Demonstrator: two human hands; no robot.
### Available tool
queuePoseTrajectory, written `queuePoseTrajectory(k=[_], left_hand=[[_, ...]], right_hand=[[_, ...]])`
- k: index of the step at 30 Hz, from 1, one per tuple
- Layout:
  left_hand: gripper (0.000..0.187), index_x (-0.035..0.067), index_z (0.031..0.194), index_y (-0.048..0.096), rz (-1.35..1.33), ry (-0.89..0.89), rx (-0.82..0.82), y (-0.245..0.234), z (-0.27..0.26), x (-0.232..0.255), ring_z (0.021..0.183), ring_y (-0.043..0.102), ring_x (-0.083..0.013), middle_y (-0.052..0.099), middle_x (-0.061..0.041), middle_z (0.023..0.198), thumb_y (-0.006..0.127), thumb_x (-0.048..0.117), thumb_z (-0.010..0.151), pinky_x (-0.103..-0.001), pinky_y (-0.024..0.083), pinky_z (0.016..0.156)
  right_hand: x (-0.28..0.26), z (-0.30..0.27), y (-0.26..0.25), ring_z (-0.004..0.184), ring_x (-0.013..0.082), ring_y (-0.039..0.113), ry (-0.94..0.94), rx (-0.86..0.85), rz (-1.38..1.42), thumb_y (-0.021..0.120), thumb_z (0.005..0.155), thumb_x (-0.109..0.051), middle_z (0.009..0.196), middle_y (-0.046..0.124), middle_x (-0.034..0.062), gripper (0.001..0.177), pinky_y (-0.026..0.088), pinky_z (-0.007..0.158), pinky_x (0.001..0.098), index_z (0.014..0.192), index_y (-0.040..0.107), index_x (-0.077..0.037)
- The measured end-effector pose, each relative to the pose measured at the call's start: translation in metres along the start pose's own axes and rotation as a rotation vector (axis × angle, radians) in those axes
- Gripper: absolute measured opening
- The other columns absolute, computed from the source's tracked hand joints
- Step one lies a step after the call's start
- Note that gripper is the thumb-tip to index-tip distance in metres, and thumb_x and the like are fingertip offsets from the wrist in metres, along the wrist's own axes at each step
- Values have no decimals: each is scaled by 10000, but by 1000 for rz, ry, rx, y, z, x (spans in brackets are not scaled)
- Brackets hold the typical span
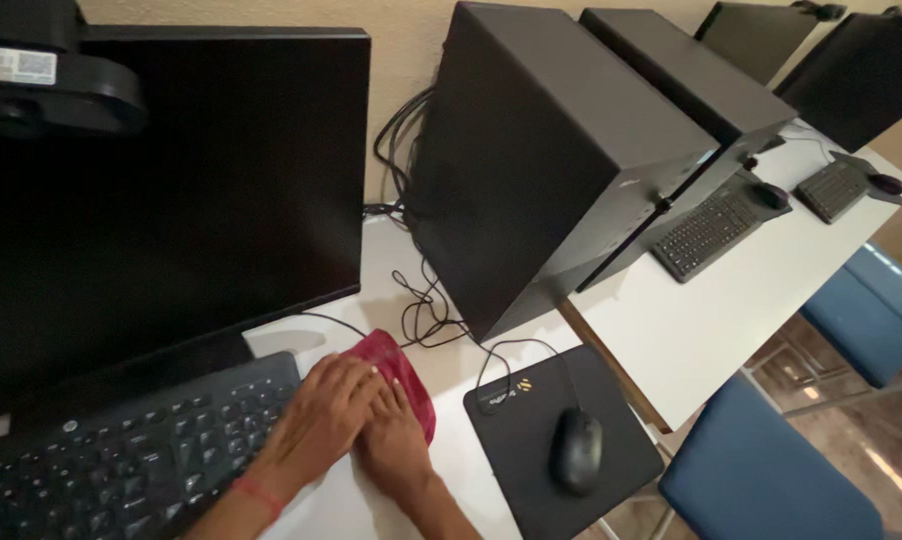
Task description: The person wipes a white desk surface with a pink cloth, moving the keyboard and mouse aside to clean underneath. They then wipe the mousepad and the top of the computer tower before returning the peripherals to their original positions.
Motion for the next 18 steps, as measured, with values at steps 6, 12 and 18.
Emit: queuePoseTrajectory(k=[6, 12, 18], left_hand=[[558, -1, 1339, 564, -99, -354, 6, 23, 29, -17, 1271, 518, -316, 599, -173, 1290, 645, 94, 795, -505, 324, 1153], [482, -6, 1296, 580, 81, -321, 70, 37, 37, -21, 1289, 519, -332, 607, -183, 1313, 559, 113, 830, -498, 331, 1142], [407, 18, 1252, 614, 161, -201, -97, 62, 53, -8, 1267, 549, -279, 629, -126, 1239, 559, 125, 863, -512, 327, 1169]], right_hand=[[2, -30, -16, 1532, 409, 308, -11, 30, -35, 560, 1000, -161, 1586, 421, 262, 535, 182, 1244, 520, 1481, 472, 57], [38, -52, -43, 1527, 380, 312, 146, 75, -80, 550, 979, -184, 1610, 387, 246, 574, 177, 1231, 500, 1489, 445, 56], [45, -55, -38, 1513, 430, 272, 263, 117, -93, 558, 987, -219, 1614, 333, 311, 574, 178, 1227, 508, 1485, 459, 47]])
Point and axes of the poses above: each hand's wrist, its own z-axis towards the middle knuckle, its own y-axis out of the palm, x = y × z, the point moved 10 cm from there along z, towards the middle knuckle
